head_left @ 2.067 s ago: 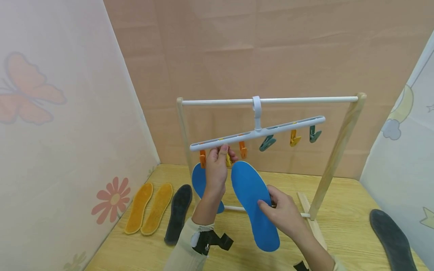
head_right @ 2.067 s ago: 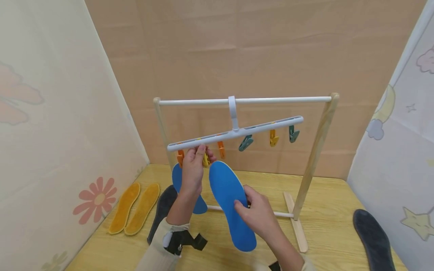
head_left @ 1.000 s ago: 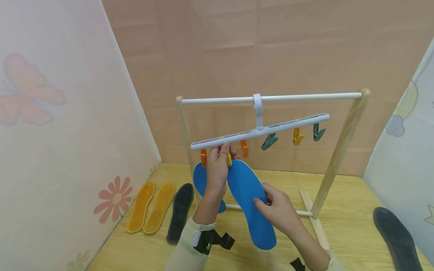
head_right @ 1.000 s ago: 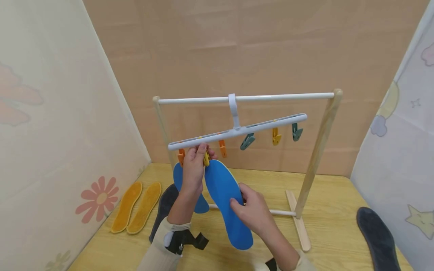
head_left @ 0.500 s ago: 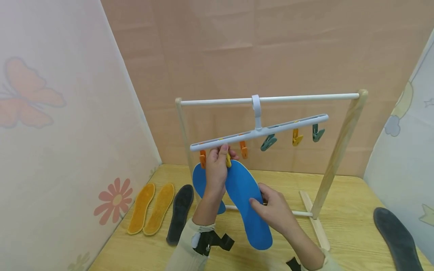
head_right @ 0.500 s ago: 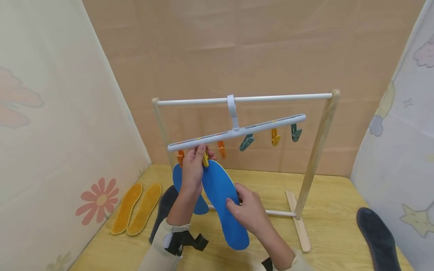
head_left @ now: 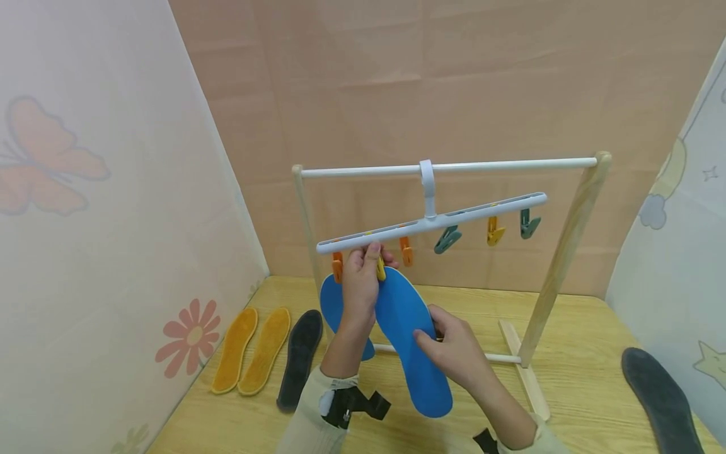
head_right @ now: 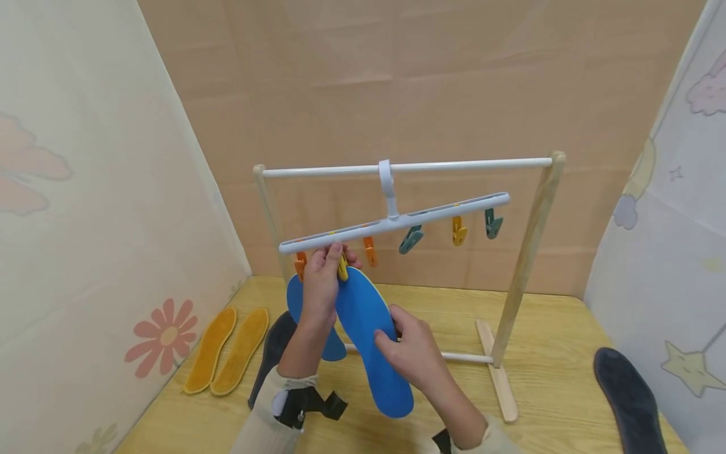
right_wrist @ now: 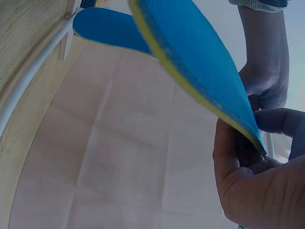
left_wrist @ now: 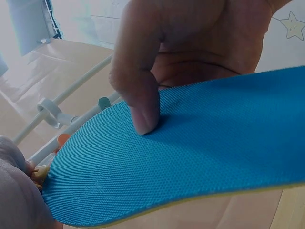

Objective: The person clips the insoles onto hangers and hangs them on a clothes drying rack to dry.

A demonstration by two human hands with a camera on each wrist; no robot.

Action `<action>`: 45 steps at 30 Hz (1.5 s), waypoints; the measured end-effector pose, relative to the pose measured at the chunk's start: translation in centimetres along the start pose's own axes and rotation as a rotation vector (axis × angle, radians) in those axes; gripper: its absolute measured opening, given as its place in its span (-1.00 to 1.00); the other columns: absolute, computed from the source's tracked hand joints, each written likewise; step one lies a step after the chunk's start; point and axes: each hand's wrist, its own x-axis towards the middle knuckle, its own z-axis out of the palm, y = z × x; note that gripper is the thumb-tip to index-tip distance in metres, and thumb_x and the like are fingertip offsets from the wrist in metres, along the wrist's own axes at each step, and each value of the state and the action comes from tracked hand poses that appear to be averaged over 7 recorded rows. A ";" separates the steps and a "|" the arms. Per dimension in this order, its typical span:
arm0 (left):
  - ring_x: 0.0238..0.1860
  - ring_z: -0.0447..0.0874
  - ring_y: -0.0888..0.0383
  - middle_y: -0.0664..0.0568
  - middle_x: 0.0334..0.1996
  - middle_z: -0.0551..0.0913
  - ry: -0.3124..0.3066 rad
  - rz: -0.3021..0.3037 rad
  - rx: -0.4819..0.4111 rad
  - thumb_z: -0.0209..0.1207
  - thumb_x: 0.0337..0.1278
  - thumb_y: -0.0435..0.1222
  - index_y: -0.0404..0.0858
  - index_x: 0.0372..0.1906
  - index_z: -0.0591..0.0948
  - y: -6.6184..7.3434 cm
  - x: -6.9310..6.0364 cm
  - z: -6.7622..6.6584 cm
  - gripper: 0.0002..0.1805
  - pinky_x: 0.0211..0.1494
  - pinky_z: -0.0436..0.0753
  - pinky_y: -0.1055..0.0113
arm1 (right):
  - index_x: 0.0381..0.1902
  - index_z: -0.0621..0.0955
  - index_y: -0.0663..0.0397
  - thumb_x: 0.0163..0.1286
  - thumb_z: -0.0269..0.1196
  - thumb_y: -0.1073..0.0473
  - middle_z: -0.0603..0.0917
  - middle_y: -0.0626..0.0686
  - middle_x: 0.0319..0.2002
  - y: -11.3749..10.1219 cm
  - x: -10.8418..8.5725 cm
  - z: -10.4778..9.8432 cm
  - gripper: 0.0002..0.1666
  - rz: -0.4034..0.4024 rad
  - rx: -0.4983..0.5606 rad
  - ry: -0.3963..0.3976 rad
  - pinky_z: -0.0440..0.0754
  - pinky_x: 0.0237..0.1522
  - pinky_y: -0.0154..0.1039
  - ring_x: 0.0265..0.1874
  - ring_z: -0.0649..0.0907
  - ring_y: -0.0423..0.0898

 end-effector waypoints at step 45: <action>-0.58 0.59 0.12 0.00 -0.48 0.76 0.148 0.450 1.060 0.30 0.28 -0.06 -0.24 -0.07 0.78 1.4 -1.1 -1.6 -0.65 -0.60 0.39 0.44 | -0.04 0.61 0.20 0.41 0.29 0.31 0.78 0.08 -0.19 2.3 1.7 1.5 -0.80 0.011 -0.070 -0.012 0.73 -0.11 -0.01 -0.21 0.77 -0.02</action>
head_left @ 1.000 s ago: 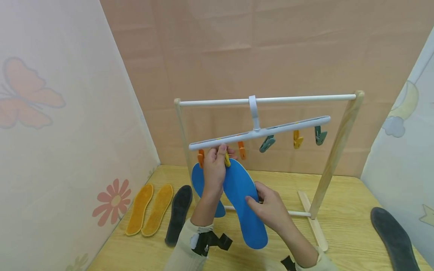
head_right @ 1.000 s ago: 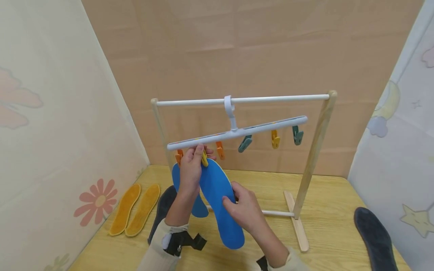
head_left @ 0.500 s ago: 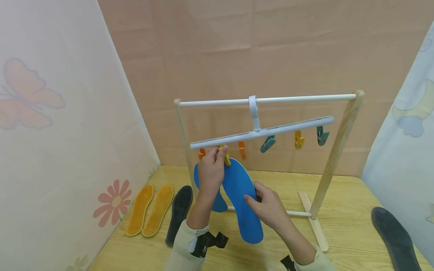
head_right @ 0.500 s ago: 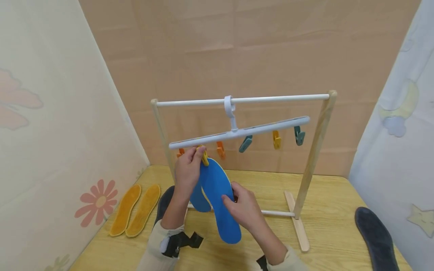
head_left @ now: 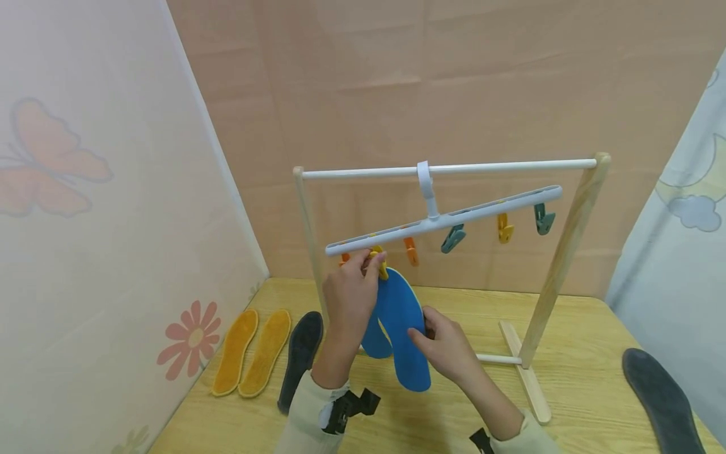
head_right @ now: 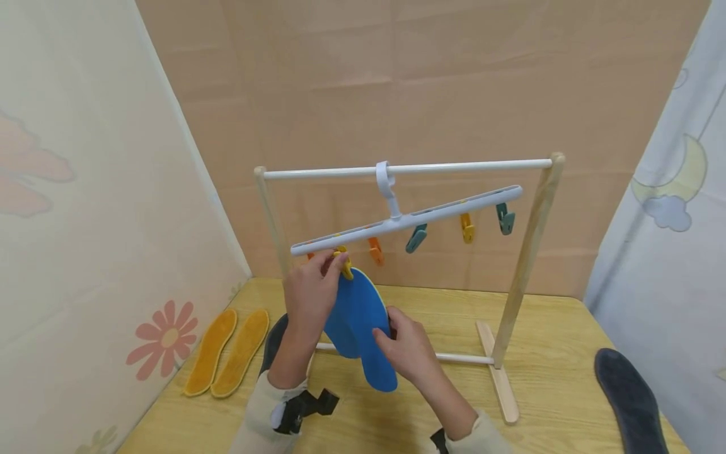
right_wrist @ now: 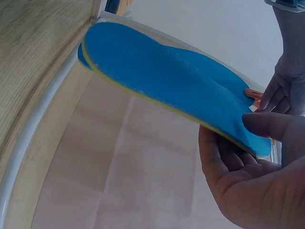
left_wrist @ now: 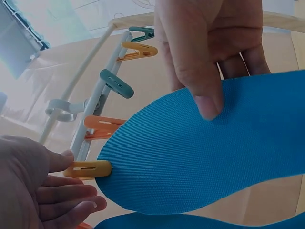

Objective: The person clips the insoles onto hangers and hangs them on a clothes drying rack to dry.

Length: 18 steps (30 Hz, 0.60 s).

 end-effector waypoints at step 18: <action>-0.40 0.76 0.13 0.02 -0.38 0.79 0.059 0.041 -0.035 0.33 0.30 -0.18 -0.28 -0.04 0.70 -0.7 -0.2 0.1 -0.73 -0.44 0.65 0.35 | 0.36 0.41 0.31 0.44 0.26 0.25 0.64 0.23 0.14 1.3 0.0 -0.5 -0.41 0.033 -0.044 -0.024 0.56 0.24 0.07 0.17 0.63 0.19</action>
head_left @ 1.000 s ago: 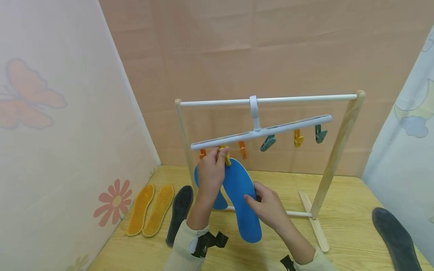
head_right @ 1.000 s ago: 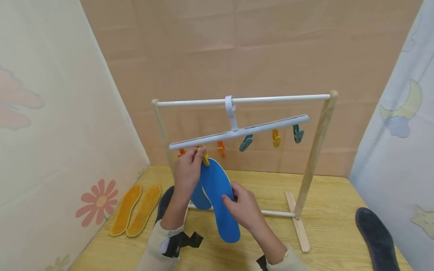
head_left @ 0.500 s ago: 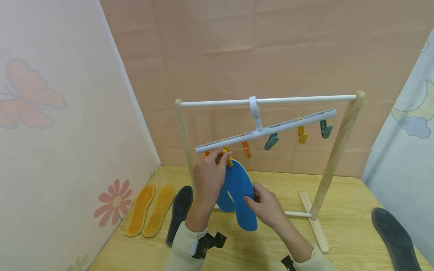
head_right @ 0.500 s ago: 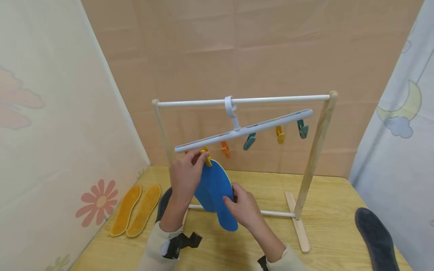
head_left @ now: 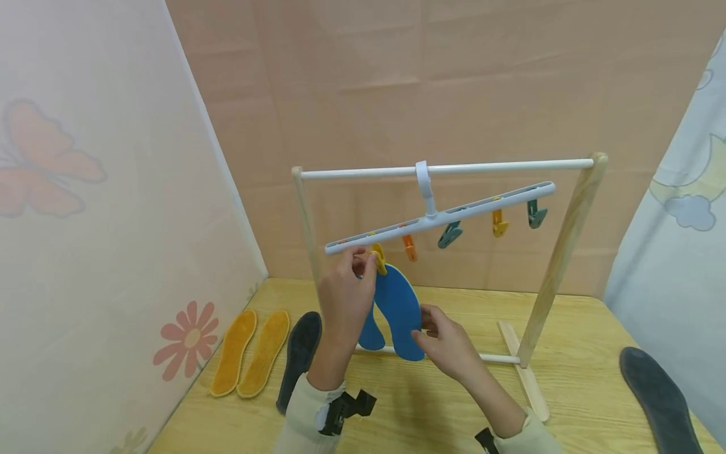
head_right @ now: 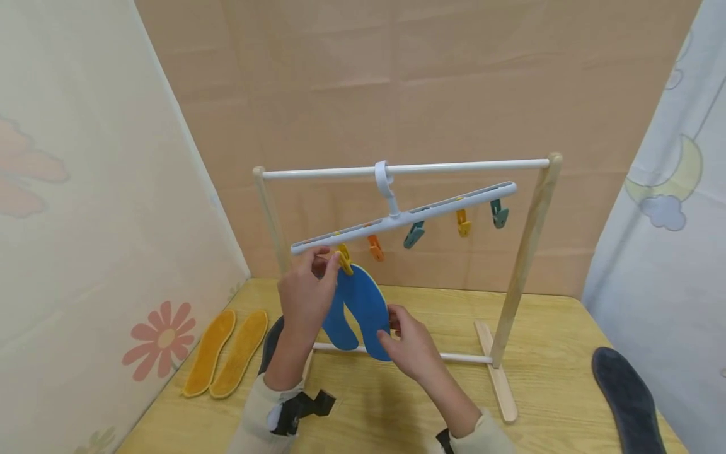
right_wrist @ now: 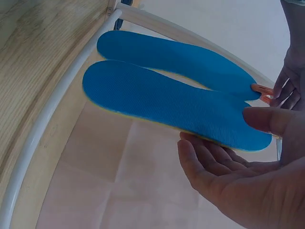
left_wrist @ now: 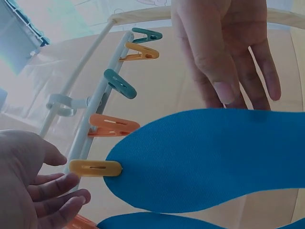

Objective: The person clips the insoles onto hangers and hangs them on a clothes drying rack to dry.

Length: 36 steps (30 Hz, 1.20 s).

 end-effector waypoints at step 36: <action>0.48 0.34 0.00 -0.11 0.49 0.32 -0.484 -0.254 -0.539 0.12 0.51 -0.19 -0.22 0.58 0.16 3.3 0.4 3.7 -0.32 0.40 0.45 0.11 | 0.39 0.36 0.32 0.50 0.25 0.00 0.52 0.36 0.26 6.9 -4.9 -8.7 -0.30 0.078 -0.188 -0.076 0.70 -0.07 0.09 0.09 0.65 0.21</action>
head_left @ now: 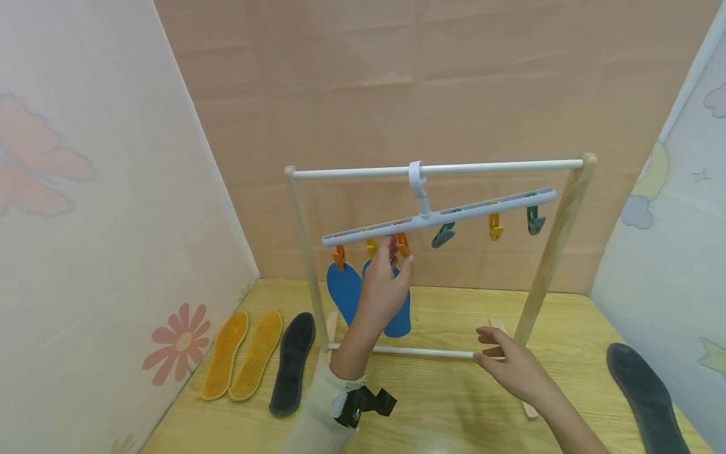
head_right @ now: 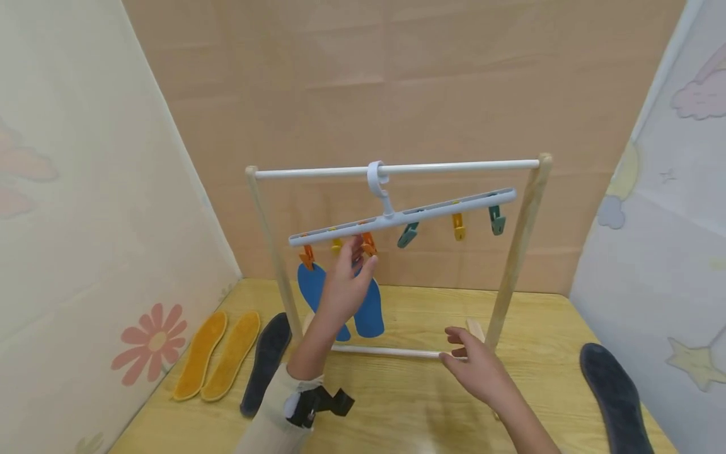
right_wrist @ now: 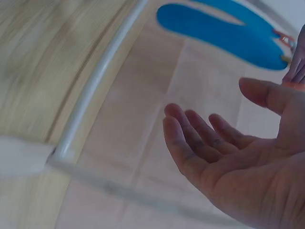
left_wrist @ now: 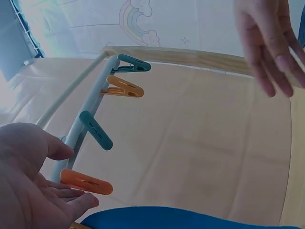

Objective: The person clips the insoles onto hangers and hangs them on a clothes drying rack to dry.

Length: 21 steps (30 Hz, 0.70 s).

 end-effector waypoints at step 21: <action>-0.08 0.53 0.03 -0.14 -0.08 0.60 0.120 0.090 -0.184 -0.09 0.59 -0.14 -0.27 0.49 0.33 -1.8 0.8 0.8 -0.46 0.02 0.56 0.18 | 0.29 0.31 0.61 0.56 0.05 -0.27 0.47 0.59 0.16 13.0 -3.6 -10.3 -0.07 0.346 -0.351 -0.161 0.55 -0.14 0.32 0.02 0.52 0.56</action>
